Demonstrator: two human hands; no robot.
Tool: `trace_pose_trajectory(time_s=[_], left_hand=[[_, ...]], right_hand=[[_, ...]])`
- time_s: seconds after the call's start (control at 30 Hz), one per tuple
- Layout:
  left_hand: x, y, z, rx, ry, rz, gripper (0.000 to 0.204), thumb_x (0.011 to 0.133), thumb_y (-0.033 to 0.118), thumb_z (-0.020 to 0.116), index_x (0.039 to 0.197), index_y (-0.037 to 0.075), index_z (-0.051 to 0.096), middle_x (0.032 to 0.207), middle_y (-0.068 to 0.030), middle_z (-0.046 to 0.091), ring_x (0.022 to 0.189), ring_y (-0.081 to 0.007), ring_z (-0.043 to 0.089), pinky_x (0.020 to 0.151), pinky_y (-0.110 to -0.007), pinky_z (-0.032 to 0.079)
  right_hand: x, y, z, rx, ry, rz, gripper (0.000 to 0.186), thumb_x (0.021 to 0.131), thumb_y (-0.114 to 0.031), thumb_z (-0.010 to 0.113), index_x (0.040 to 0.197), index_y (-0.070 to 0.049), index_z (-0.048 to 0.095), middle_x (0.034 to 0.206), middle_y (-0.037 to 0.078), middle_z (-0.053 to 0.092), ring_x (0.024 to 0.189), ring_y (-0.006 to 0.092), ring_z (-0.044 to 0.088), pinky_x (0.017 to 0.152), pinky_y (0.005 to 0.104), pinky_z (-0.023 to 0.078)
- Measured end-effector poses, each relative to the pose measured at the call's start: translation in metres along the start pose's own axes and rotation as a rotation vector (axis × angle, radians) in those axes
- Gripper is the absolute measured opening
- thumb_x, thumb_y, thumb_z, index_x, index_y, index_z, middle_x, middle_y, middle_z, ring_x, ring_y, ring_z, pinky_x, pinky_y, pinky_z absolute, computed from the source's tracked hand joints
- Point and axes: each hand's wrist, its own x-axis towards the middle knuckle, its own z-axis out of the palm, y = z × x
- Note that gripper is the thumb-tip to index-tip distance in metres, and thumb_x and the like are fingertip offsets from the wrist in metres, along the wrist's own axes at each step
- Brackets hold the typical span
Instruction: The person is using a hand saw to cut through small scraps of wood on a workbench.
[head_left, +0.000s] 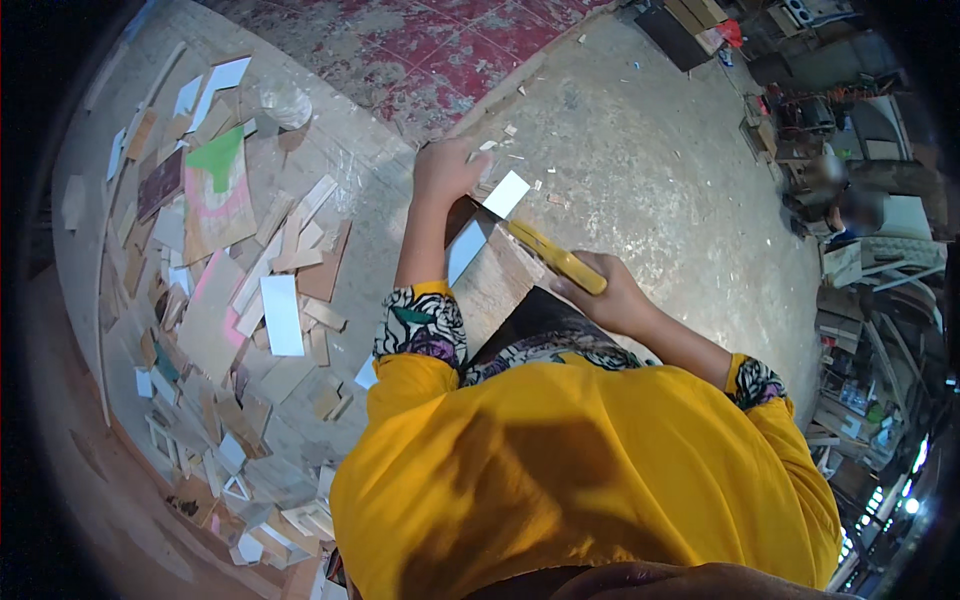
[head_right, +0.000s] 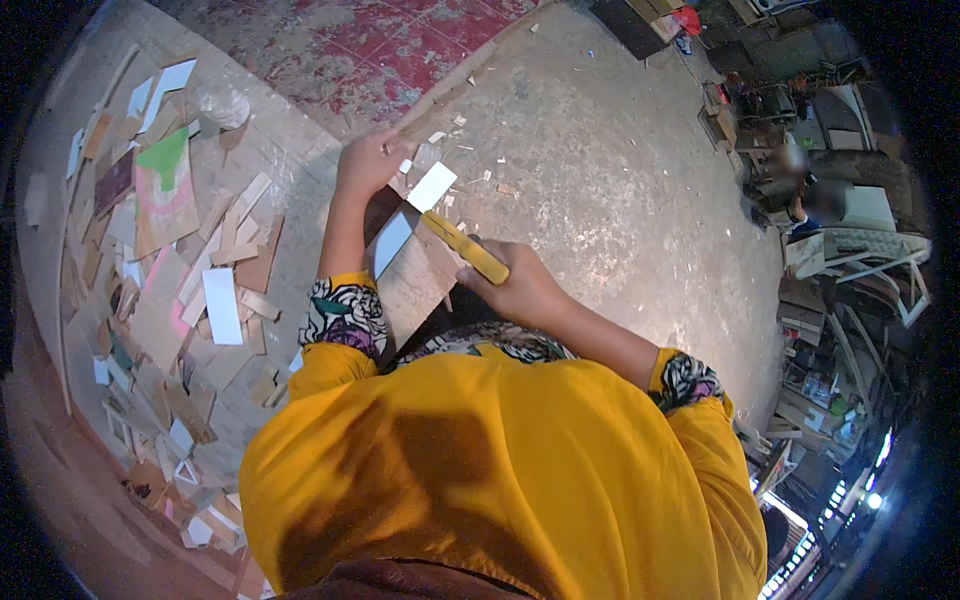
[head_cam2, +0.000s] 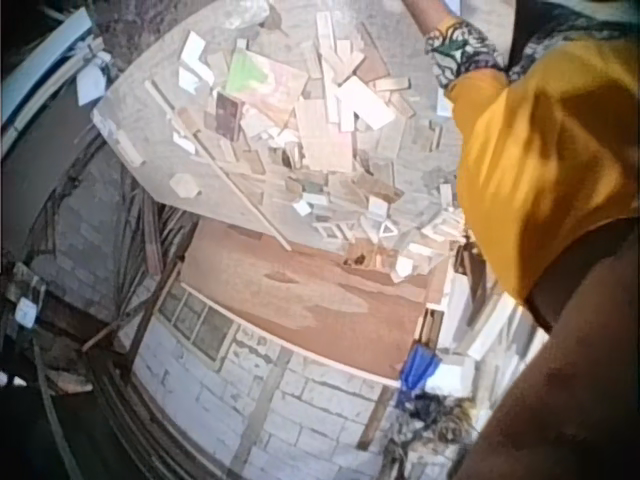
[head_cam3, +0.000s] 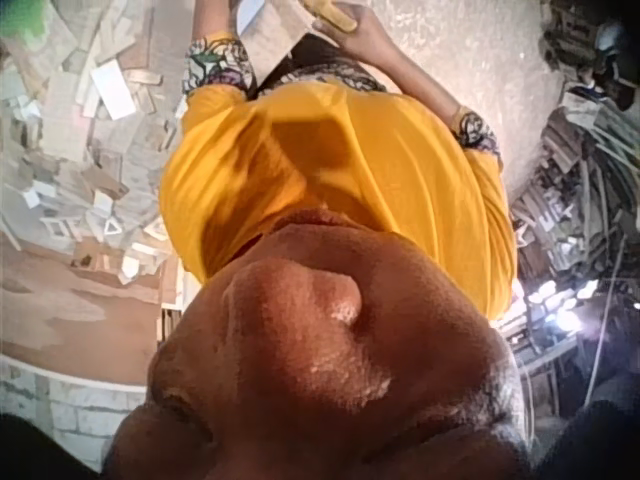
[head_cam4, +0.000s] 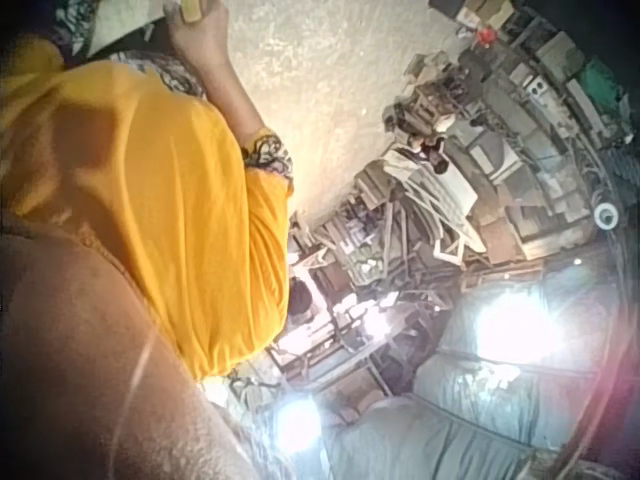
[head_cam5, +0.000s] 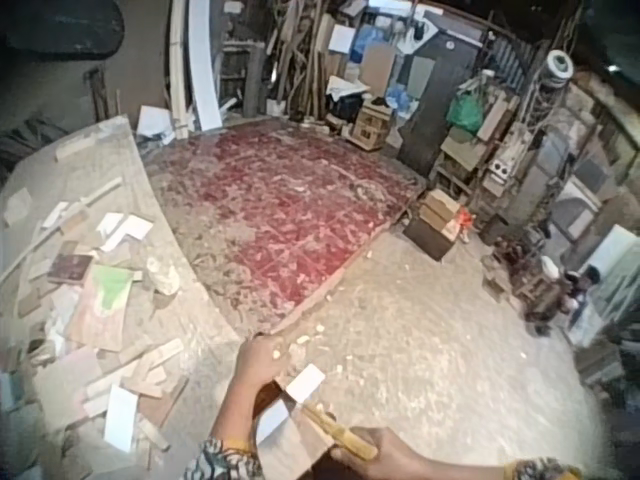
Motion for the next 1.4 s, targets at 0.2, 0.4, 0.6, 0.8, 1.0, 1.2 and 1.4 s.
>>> trace_pose_trajectory(time_s=[0.2, 0.4, 0.6, 0.8, 1.0, 1.2, 1.4], left_hand=[[0.005, -0.013, 0.054, 0.019, -0.863, 0.077, 0.038, 0.062, 0.032, 0.072, 0.085, 0.002, 0.068, 0.088, -0.0193, 0.066, 0.083, -0.0345, 0.063, 0.076, -0.040, 0.050], [0.014, -0.007, 0.056, -0.096, -0.927, 0.050, 0.032, 0.061, 0.025, 0.073, 0.084, 0.003, 0.068, 0.085, -0.0208, 0.064, 0.081, -0.0338, 0.063, 0.073, -0.040, 0.049], [0.011, 0.004, 0.056, -0.098, -0.954, -0.051, 0.027, 0.061, 0.022, 0.070, 0.081, 0.004, 0.068, 0.086, -0.0198, 0.064, 0.083, -0.0345, 0.063, 0.074, -0.041, 0.050], [0.015, -0.009, 0.058, -0.225, -0.743, -0.156, 0.028, 0.067, 0.018, 0.069, 0.090, 0.003, 0.066, 0.089, -0.0153, 0.066, 0.079, -0.0296, 0.064, 0.071, -0.037, 0.049], [0.021, -0.016, 0.054, -0.926, -0.644, -0.347, 0.029, 0.080, 0.004, 0.062, 0.108, -0.003, 0.059, 0.085, -0.0040, 0.065, 0.077, -0.0068, 0.059, 0.066, -0.023, 0.046], [0.029, 0.006, 0.024, -1.314, -0.418, -0.623, 0.025, 0.082, 0.010, 0.062, 0.106, 0.002, 0.059, 0.086, -0.0018, 0.064, 0.072, -0.0108, 0.062, 0.067, -0.025, 0.049], [0.003, 0.021, -0.034, -1.726, -0.074, -0.688, 0.017, 0.084, 0.014, 0.057, 0.099, 0.004, 0.058, 0.091, -0.0099, 0.062, 0.084, -0.0249, 0.061, 0.080, -0.040, 0.048]], right_hand=[[0.002, -0.018, 0.002, 0.009, -0.046, 0.132, 0.021, 0.084, -0.019, 0.064, 0.082, 0.001, 0.055, 0.063, 0.015, 0.052, 0.055, 0.0211, 0.046, 0.056, 0.0342, 0.041], [0.006, -0.040, -0.004, 0.044, -0.067, 0.233, 0.019, 0.085, -0.016, 0.063, 0.083, 0.001, 0.056, 0.063, 0.009, 0.050, 0.059, 0.0141, 0.046, 0.057, 0.0307, 0.041], [0.027, -0.001, 0.012, -0.020, -0.020, 0.207, 0.020, 0.084, -0.020, 0.063, 0.084, -0.001, 0.058, 0.066, 0.012, 0.055, 0.059, 0.0159, 0.049, 0.059, 0.0318, 0.043], [0.028, 0.022, 0.002, 0.028, -0.015, 0.240, 0.025, 0.083, -0.024, 0.065, 0.084, 0.000, 0.058, 0.066, 0.011, 0.054, 0.060, 0.0178, 0.049, 0.060, 0.0340, 0.042], [-0.019, 0.036, -0.044, -0.040, 0.022, 0.253, 0.024, 0.082, -0.022, 0.067, 0.079, -0.001, 0.055, 0.062, 0.009, 0.049, 0.058, 0.0174, 0.046, 0.056, 0.0329, 0.039], [-0.059, 0.049, -0.059, -0.213, 0.178, 0.214, 0.026, 0.081, -0.021, 0.067, 0.074, -0.001, 0.051, 0.060, 0.013, 0.046, 0.054, 0.0249, 0.045, 0.054, 0.0340, 0.039], [-0.054, 0.051, -0.043, -0.586, 0.133, -0.216, 0.025, 0.077, -0.022, 0.067, 0.074, -0.005, 0.049, 0.067, 0.017, 0.053, 0.063, 0.0359, 0.055, 0.056, 0.0406, 0.043]])
